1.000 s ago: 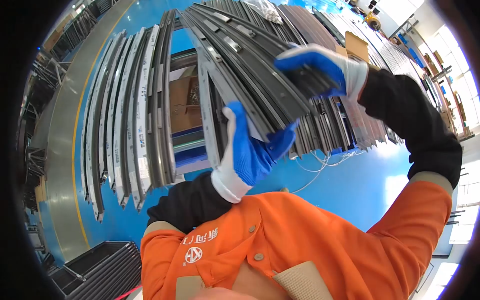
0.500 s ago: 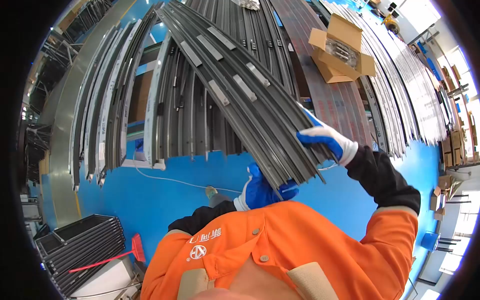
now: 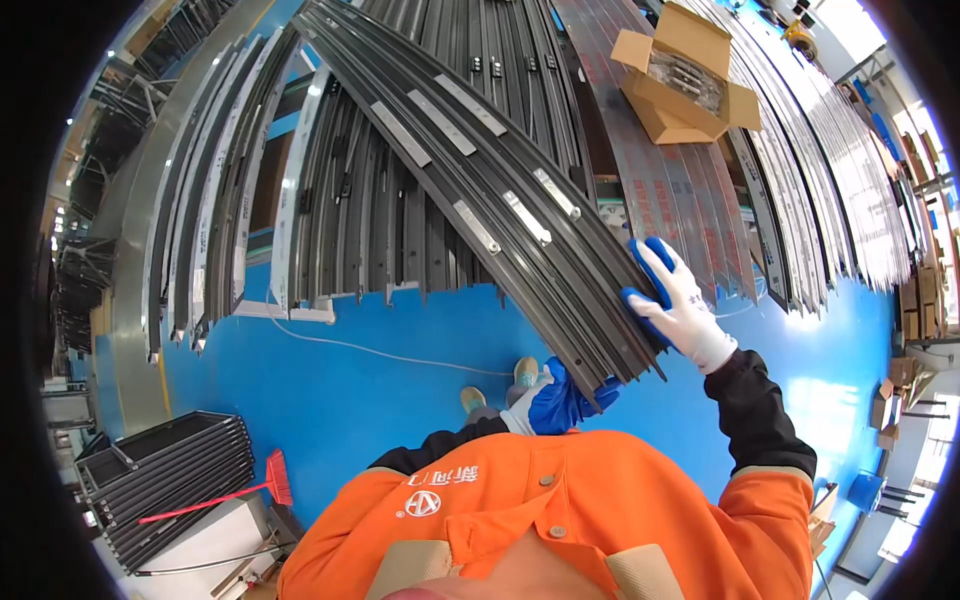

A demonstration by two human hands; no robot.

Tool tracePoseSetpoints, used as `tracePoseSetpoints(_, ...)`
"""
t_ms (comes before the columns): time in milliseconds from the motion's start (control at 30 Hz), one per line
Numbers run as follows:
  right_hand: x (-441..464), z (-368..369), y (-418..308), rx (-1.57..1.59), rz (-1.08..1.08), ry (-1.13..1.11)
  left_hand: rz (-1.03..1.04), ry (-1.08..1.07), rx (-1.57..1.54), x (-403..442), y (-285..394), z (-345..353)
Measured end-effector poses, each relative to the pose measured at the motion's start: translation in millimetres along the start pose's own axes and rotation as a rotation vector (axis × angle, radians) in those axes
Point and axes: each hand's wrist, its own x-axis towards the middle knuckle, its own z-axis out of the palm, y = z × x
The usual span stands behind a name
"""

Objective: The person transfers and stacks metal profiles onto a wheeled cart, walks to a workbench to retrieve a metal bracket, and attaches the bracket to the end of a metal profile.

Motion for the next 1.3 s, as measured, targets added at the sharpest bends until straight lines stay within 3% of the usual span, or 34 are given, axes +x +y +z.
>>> tracePoseSetpoints(100,-9,14,-52,-0.022,-0.11,0.051,-0.125,0.227,0.03,-5,-4,16)
tracePoseSetpoints(167,-17,25,-81,-0.441,-0.147,0.019,-0.157,0.356,0.148,-14,-4,11)
tracePoseSetpoints(233,-19,30,-85,-0.446,-0.119,0.033,-0.089,0.425,0.513,-29,4,7)
tracePoseSetpoints(267,-19,33,-85,-0.455,-0.087,0.034,-0.095,0.424,0.52,-40,10,7)
tracePoseSetpoints(333,-22,40,-88,-0.463,-0.018,0.039,0.081,0.667,1.527,-71,42,65)
tracePoseSetpoints(367,-22,45,-90,-0.445,-0.008,0.059,0.444,0.745,1.799,-85,61,77)
tracePoseSetpoints(400,-25,52,-93,-0.435,0.014,0.068,0.752,0.607,1.688,-89,92,93)
tracePoseSetpoints(433,-28,54,-94,-0.435,0.031,0.073,0.877,0.642,1.538,-88,117,123)
tracePoseSetpoints(467,-31,54,-94,-0.441,0.048,0.075,1.029,0.603,1.698,-77,153,139)
tracePoseSetpoints(500,-33,56,-95,-0.445,0.065,0.079,1.11,0.659,1.589,-59,185,143)
tracePoseSetpoints(567,-43,67,-103,-0.431,0.082,0.106,0.773,0.698,1.354,-38,212,165)
tracePoseSetpoints(600,-51,75,-107,-0.425,0.092,0.116,0.775,0.681,1.365,-30,214,166)
tracePoseSetpoints(667,-60,83,-111,-0.422,0.108,0.123,0.686,1.117,1.694,-8,211,156)
tracePoseSetpoints(833,-71,85,-107,-0.406,0.159,0.176,0.666,0.881,1.782,14,217,143)
tracePoseSetpoints(1033,-48,65,-87,-0.446,0.166,0.178,0.748,0.907,1.632,73,203,151)
tracePoseSetpoints(1233,-25,48,-69,-0.43,0.127,0.151,0.832,0.933,1.897,123,219,133)
tracePoseSetpoints(1267,-22,42,-62,-0.44,0.133,0.146,0.898,0.839,1.907,125,224,130)
tracePoseSetpoints(1300,-18,38,-57,-0.455,0.133,0.141,0.833,0.771,1.938,119,232,133)
